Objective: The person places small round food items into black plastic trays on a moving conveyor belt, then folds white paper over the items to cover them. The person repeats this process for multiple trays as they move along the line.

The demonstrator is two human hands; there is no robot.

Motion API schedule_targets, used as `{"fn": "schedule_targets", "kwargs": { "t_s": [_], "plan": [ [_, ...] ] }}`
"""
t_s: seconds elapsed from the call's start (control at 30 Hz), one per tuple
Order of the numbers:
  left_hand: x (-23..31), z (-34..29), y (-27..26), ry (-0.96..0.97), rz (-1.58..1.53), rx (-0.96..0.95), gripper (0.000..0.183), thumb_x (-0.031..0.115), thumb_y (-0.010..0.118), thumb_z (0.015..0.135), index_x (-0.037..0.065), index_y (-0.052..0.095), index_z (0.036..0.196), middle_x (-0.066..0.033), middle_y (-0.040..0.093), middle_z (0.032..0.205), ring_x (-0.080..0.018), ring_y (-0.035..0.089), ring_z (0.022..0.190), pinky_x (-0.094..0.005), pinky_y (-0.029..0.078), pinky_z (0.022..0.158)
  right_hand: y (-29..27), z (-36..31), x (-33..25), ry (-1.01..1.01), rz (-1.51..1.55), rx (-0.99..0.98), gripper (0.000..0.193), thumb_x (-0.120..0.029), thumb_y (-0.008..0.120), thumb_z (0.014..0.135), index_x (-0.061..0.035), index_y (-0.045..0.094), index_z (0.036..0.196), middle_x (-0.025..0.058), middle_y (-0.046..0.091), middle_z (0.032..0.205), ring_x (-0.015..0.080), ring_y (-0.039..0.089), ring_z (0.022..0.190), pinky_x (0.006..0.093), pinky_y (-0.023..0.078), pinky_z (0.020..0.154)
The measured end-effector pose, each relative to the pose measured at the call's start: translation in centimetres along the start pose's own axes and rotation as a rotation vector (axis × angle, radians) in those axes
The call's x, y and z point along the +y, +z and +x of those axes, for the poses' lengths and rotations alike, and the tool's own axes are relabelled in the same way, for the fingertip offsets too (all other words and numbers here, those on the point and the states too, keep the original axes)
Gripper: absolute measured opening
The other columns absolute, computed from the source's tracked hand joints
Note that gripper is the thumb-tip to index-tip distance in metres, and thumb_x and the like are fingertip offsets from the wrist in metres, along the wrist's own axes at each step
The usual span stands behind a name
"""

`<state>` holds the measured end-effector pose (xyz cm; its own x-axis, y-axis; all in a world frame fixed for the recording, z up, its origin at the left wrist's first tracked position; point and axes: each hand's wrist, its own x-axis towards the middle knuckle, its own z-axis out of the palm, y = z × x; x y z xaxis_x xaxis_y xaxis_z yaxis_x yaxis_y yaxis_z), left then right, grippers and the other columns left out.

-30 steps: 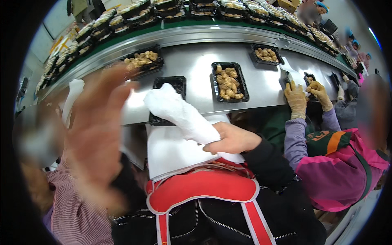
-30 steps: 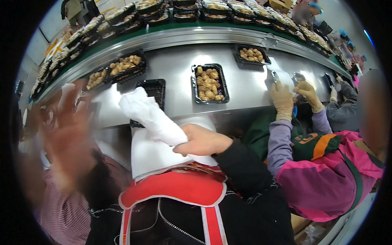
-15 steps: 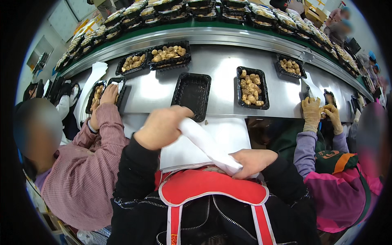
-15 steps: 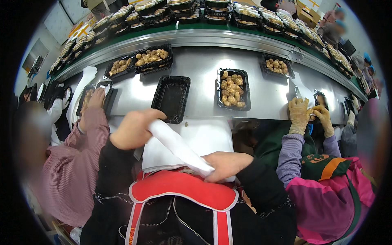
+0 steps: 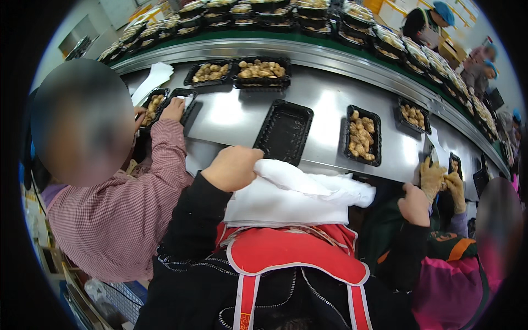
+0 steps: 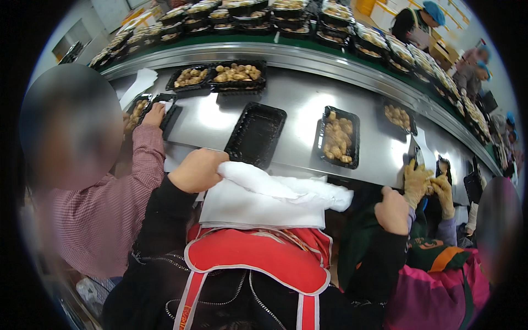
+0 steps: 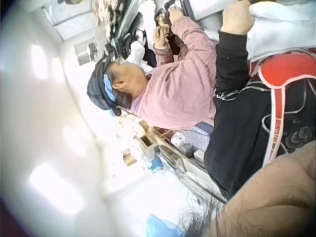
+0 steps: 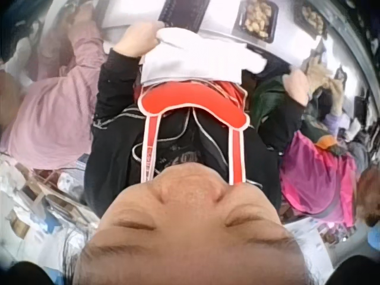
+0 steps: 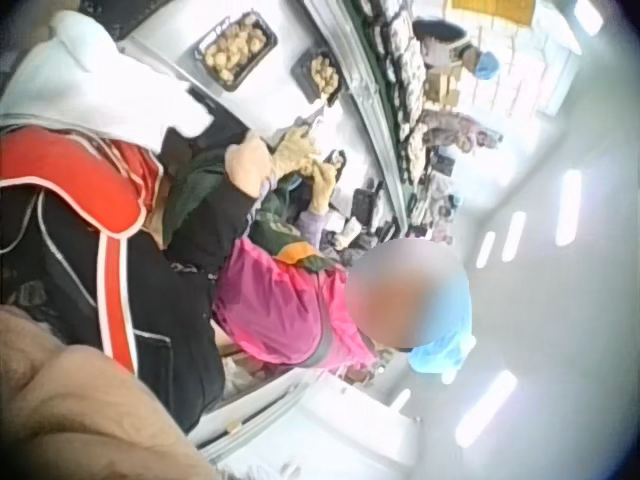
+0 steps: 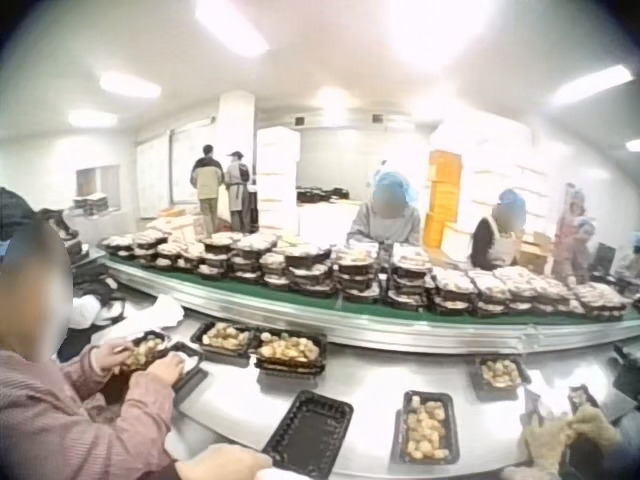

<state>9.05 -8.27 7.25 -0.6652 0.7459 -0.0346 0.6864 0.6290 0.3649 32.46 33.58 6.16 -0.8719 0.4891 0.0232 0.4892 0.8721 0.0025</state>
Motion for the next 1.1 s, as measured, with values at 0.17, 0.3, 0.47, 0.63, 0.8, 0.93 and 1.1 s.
{"fn": "schedule_targets", "kwargs": {
  "t_s": [0.17, 0.3, 0.47, 0.63, 0.8, 0.93, 1.1],
  "plan": [
    [3.2, 0.6, 1.2, 0.075, 0.068, -0.075, 0.019, 0.013, 0.07, 0.077, 0.005, 0.069, 0.094, -0.0188, 0.071, 0.083, -0.0393, 0.071, 0.082, -0.0491, 0.056, 0.074, -4.6, 0.5, -8.6, -0.322, 0.639, 0.214, 0.046, -0.01, 0.07, 0.079, 0.0022, 0.061, 0.122, 0.0248, 0.063, 0.118, 0.0415, 0.061, 0.112, 0.0415, 0.05, 0.097],
    [6.8, 1.4, 1.1, 0.258, 0.019, -0.062, 0.019, 0.014, 0.071, 0.077, 0.004, 0.067, 0.093, -0.0186, 0.07, 0.078, -0.0379, 0.071, 0.075, -0.0473, 0.056, 0.068, -3.2, -1.0, -19.2, -0.684, 0.8, -0.203, 0.062, -0.018, 0.076, 0.078, 0.0007, 0.053, 0.133, 0.0284, 0.065, 0.118, 0.0399, 0.064, 0.111, 0.0423, 0.049, 0.096],
    [4.9, -0.5, 0.6, 0.264, 0.117, -0.093, 0.014, 0.013, 0.07, 0.077, 0.005, 0.066, 0.088, -0.0152, 0.068, 0.073, -0.0348, 0.07, 0.071, -0.0454, 0.054, 0.066, 1.2, -1.6, -19.7, -0.631, 0.935, -0.527, 0.045, -0.013, 0.064, 0.081, -0.0014, 0.058, 0.124, 0.0287, 0.068, 0.092, 0.0448, 0.068, 0.09, 0.0456, 0.054, 0.08],
    [2.7, -2.6, 3.1, 0.262, 0.055, -0.124, 0.011, 0.007, 0.065, 0.079, 0.005, 0.065, 0.09, -0.0138, 0.069, 0.085, -0.0348, 0.07, 0.079, -0.046, 0.054, 0.07, -1.1, -0.6, -17.0, -0.574, 0.889, -0.814, 0.035, -0.012, 0.064, 0.082, 0.0029, 0.065, 0.113, 0.0264, 0.069, 0.094, 0.0347, 0.067, 0.086, 0.0378, 0.053, 0.084],
    [1.4, -2.9, 2.1, 0.161, -0.057, -0.19, 0.022, 0.007, 0.069, 0.078, 0.005, 0.068, 0.1, -0.0162, 0.07, 0.091, -0.0382, 0.069, 0.085, -0.0473, 0.054, 0.076, -2.1, -1.0, -15.7, -0.588, 0.533, -0.937, 0.031, -0.014, 0.067, 0.082, 0.0019, 0.066, 0.108, 0.0251, 0.069, 0.094, 0.0328, 0.068, 0.086, 0.037, 0.053, 0.083],
    [0.5, -3.2, 0.1, 0.072, -0.247, -0.36, 0.029, 0.007, 0.071, 0.08, 0.003, 0.068, 0.109, -0.0177, 0.071, 0.091, -0.0326, 0.071, 0.086, -0.0413, 0.055, 0.078, -1.7, -0.9, -14.6, -0.596, 0.766, -0.912, 0.025, -0.01, 0.068, 0.083, 0.001, 0.067, 0.105, 0.0119, 0.07, 0.083, 0.0153, 0.066, 0.075, 0.0315, 0.054, 0.071],
    [1.5, -1.2, 1.6, -0.092, -1.06, -0.266, 0.03, 0.012, 0.073, 0.092, 0.003, 0.069, 0.119, -0.0039, 0.072, 0.094, -0.0119, 0.065, 0.085, -0.0272, 0.052, 0.078, -2.4, 0.8, -18.4, -0.226, 1.495, -0.709, 0.02, -0.01, 0.055, 0.093, 0.0043, 0.067, 0.102, 0.0065, 0.067, 0.081, 0.012, 0.06, 0.069, 0.028, 0.048, 0.062]
  ]
}}
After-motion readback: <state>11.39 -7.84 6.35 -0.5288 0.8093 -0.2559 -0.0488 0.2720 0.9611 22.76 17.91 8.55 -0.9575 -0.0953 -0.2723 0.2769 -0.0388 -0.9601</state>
